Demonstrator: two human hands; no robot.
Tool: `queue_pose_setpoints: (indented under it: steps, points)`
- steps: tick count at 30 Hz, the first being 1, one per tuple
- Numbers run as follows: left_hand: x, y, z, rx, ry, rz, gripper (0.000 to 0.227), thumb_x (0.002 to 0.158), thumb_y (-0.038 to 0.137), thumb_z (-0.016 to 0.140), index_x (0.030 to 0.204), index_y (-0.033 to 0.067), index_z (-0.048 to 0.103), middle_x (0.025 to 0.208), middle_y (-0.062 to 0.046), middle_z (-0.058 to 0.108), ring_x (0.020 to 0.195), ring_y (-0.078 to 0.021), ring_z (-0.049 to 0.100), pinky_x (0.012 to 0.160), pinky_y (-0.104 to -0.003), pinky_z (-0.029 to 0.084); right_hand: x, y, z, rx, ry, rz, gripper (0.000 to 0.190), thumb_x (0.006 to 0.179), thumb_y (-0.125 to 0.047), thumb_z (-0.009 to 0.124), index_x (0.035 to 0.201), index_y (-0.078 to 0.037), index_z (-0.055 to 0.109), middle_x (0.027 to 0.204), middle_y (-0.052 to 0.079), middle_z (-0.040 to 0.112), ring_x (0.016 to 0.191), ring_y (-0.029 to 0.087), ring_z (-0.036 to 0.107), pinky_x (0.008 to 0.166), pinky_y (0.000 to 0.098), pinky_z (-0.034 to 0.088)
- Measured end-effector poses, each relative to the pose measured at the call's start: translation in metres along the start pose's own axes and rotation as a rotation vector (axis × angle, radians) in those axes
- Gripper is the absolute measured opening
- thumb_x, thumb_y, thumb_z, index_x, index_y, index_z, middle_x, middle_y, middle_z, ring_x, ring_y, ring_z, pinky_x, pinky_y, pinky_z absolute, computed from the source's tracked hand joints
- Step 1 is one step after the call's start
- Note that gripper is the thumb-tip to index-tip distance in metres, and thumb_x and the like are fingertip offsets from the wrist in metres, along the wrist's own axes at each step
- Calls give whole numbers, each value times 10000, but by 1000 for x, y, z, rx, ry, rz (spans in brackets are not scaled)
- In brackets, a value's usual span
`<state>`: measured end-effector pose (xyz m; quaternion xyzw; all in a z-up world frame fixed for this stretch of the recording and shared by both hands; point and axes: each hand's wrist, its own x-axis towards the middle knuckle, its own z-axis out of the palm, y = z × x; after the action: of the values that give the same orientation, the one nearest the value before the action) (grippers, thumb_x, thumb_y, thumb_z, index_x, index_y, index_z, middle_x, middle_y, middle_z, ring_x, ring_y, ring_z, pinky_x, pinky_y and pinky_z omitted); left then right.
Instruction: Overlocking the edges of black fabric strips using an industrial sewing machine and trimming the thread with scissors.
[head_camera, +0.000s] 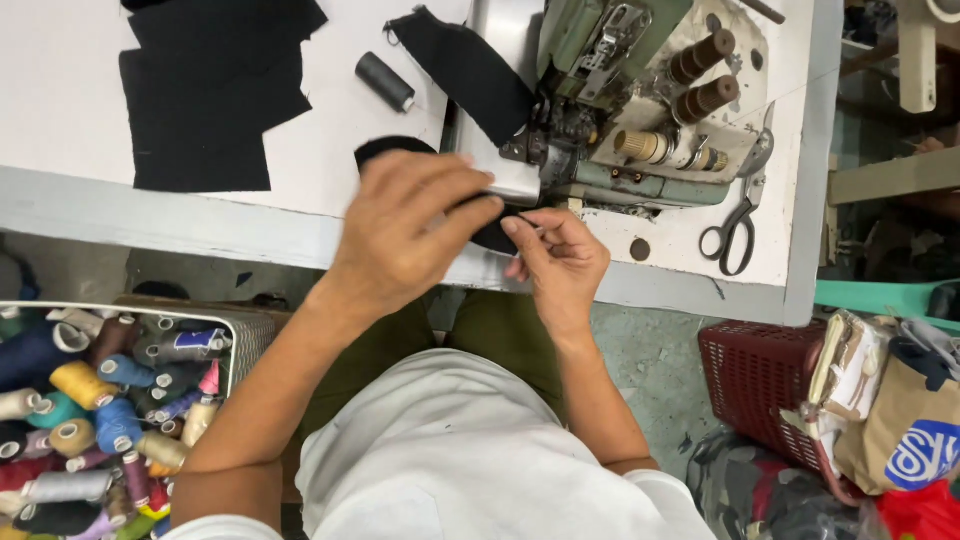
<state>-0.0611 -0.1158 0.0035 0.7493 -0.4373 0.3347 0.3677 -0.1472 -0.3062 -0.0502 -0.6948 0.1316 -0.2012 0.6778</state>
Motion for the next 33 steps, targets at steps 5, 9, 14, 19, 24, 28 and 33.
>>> queue_pose_setpoints:
  steps: [5, 9, 14, 19, 24, 28, 33]
  points:
    - [-2, 3, 36, -80, 30, -18, 183, 1075, 173, 734, 1244, 118, 777, 1225, -42, 753, 1202, -297, 707, 1079, -477, 507, 19, 14, -12, 45, 10, -98, 149, 899, 40, 879, 970, 72, 751, 629, 187, 718, 433, 203, 690, 362, 258, 536]
    - [0, 2, 37, -190, 14, -58, 118, 1037, 137, 790, 1152, 114, 793, 1043, -24, 752, 1135, -279, 712, 1126, -509, 452, 18, 3, -9, 20, -3, -112, 105, 939, 23, 840, 990, 65, 758, 651, 186, 729, 459, 196, 697, 384, 257, 547]
    - [5, -2, 34, -163, 34, -113, 47, 1053, 85, 751, 1047, 118, 784, 909, 2, 690, 858, -209, 640, 941, -388, 476, 17, 13, -16, 6, -9, -153, 79, 1004, 8, 786, 1029, 74, 750, 684, 194, 736, 485, 217, 711, 402, 275, 559]
    - [10, -20, 37, -113, -31, -108, 90, 1046, 96, 749, 967, 106, 791, 960, -10, 673, 869, -209, 624, 902, -392, 453, 11, -6, -15, -162, 15, -278, 93, 1050, -13, 737, 1091, 70, 747, 734, 196, 756, 515, 187, 689, 448, 271, 558]
    - [19, -20, 41, -88, -65, -82, 85, 1025, 73, 776, 946, 99, 798, 983, -15, 654, 885, -205, 604, 907, -398, 434, 5, -16, -15, -366, -2, -467, 166, 1080, -13, 698, 1226, 47, 751, 780, 184, 770, 538, 182, 640, 498, 295, 530]
    - [15, -15, 47, -21, -75, -20, 76, 1031, 20, 714, 1013, 82, 755, 982, -31, 632, 883, -216, 620, 826, -358, 461, 8, -15, -9, -489, -122, -622, 287, 1099, -115, 693, 1349, 21, 726, 781, 151, 762, 528, 173, 576, 487, 304, 488]
    - [18, 2, 38, 65, -134, 31, 133, 995, -35, 742, 1095, 52, 760, 1006, -85, 681, 944, -266, 677, 812, -363, 521, 11, -6, -10, -642, -79, -729, 374, 1082, -220, 719, 1385, 0, 715, 793, 68, 776, 501, 159, 579, 487, 289, 503]
